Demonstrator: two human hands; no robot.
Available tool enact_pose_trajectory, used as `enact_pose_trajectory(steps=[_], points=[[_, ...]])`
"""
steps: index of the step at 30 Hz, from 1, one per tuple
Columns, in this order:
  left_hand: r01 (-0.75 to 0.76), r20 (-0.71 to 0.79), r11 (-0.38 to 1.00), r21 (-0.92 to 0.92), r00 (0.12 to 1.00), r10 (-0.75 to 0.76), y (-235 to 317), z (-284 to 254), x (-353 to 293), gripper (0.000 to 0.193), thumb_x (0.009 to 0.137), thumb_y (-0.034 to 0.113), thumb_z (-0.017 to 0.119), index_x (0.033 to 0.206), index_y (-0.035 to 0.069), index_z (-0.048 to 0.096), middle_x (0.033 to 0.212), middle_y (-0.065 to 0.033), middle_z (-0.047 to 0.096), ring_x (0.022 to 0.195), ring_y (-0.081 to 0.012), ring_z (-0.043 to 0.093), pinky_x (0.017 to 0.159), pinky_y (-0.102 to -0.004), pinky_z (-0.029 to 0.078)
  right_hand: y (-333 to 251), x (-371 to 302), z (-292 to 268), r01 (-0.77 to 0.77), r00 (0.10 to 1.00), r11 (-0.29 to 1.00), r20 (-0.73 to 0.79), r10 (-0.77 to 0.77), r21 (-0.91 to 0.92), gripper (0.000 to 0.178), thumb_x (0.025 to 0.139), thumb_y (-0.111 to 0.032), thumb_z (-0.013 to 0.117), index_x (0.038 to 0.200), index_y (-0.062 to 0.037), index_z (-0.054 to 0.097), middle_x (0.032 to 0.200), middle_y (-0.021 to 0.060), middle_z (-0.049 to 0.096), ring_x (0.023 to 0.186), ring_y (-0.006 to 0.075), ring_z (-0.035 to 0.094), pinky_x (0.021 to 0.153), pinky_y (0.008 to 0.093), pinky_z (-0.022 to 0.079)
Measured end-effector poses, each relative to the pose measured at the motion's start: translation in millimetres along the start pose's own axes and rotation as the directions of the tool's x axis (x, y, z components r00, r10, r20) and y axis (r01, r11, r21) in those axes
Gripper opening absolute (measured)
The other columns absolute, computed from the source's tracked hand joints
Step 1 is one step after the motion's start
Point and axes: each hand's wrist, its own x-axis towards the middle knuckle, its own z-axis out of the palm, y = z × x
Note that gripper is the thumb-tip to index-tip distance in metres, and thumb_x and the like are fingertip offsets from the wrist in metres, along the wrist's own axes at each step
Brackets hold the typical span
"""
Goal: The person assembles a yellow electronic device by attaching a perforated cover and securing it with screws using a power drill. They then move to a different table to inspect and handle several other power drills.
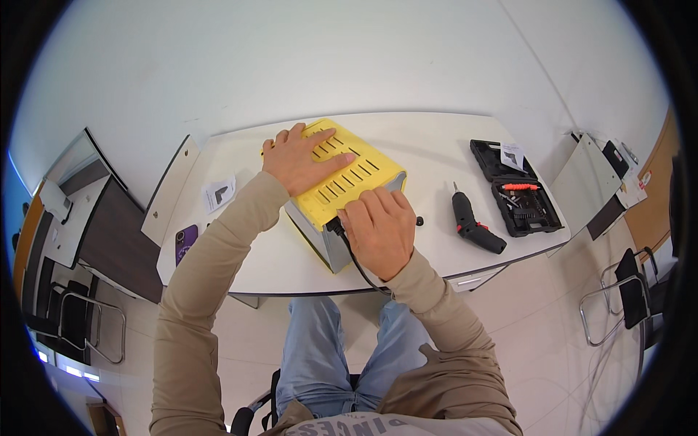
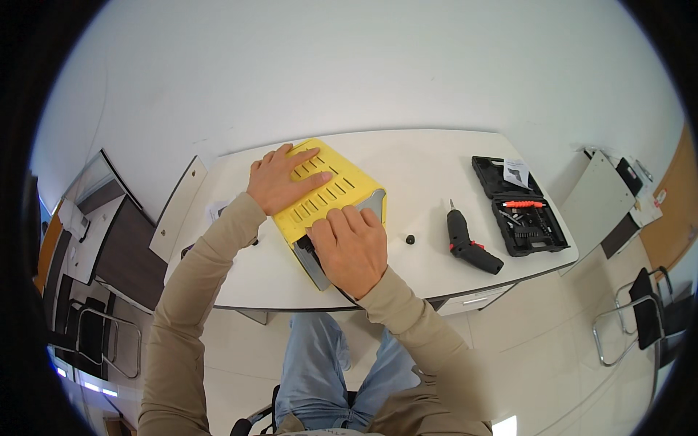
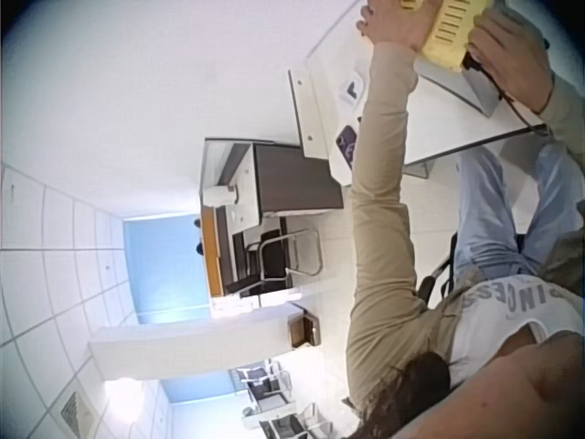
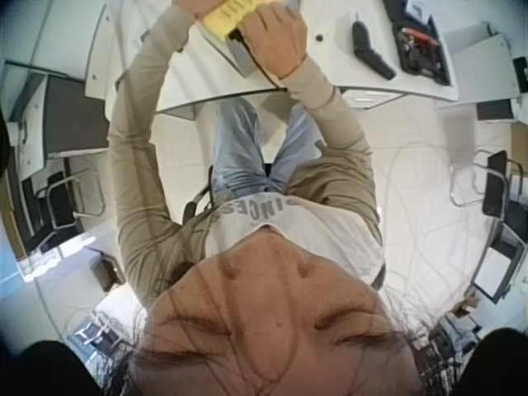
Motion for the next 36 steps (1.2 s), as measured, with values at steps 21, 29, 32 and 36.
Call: enact_pose_trajectory(steps=[21,29,32,36], points=[[-0.009,-0.001,1.000,-0.018,1.000,0.009,-0.8,3.5,2.2,0.081,0.076,0.076,0.053,0.139,0.025,0.054,0.149,-0.0197,0.037,0.139,-0.0369,0.031,0.112,-0.0496,0.019,1.2,0.1,-9.3,0.025,0.992,0.997,0.125,-0.017,-0.068,0.013,0.076,-0.011,0.063,0.074,-0.0088,0.050,0.068,0.0039,0.047,0.060,0.0191,0.050,0.053,0.0342,0.033],[0.001,0.003,1.000,-0.023,1.000,-0.001,-1.2,1.9,0.9,0.080,0.077,0.076,0.053,0.139,0.025,0.054,0.149,-0.0195,0.037,0.139,-0.0372,0.030,0.112,-0.0496,0.019,-8.1,6.7,-22.6,-0.129,0.972,0.991,0.204,0.120,0.036,0.017,0.083,-0.014,0.067,0.078,-0.0061,0.053,0.071,0.0058,0.052,0.059,0.0222,0.056,0.051,0.0358,0.041],[-0.004,-0.002,1.000,-0.026,1.000,0.004,-1.2,3.7,1.5,0.080,0.077,0.075,0.053,0.139,0.025,0.053,0.149,-0.0196,0.037,0.139,-0.0370,0.030,0.112,-0.0495,0.018,-10.2,2.6,-21.5,-0.242,0.957,0.961,0.197,0.213,0.136,0.015,0.084,-0.014,0.067,0.081,-0.0049,0.055,0.074,0.0071,0.055,0.062,0.0246,0.060,0.052,0.0368,0.045],[-0.002,0.003,1.000,-0.021,1.000,0.002,-2.6,3.1,1.5,0.080,0.077,0.075,0.053,0.139,0.025,0.053,0.150,-0.0201,0.036,0.140,-0.0365,0.030,0.112,-0.0498,0.018,-16.5,4.1,-25.8,-0.345,0.926,0.914,0.238,0.294,0.212,0.015,0.084,-0.013,0.069,0.085,-0.0034,0.057,0.079,0.0084,0.059,0.063,0.0272,0.061,0.053,0.0374,0.047]])
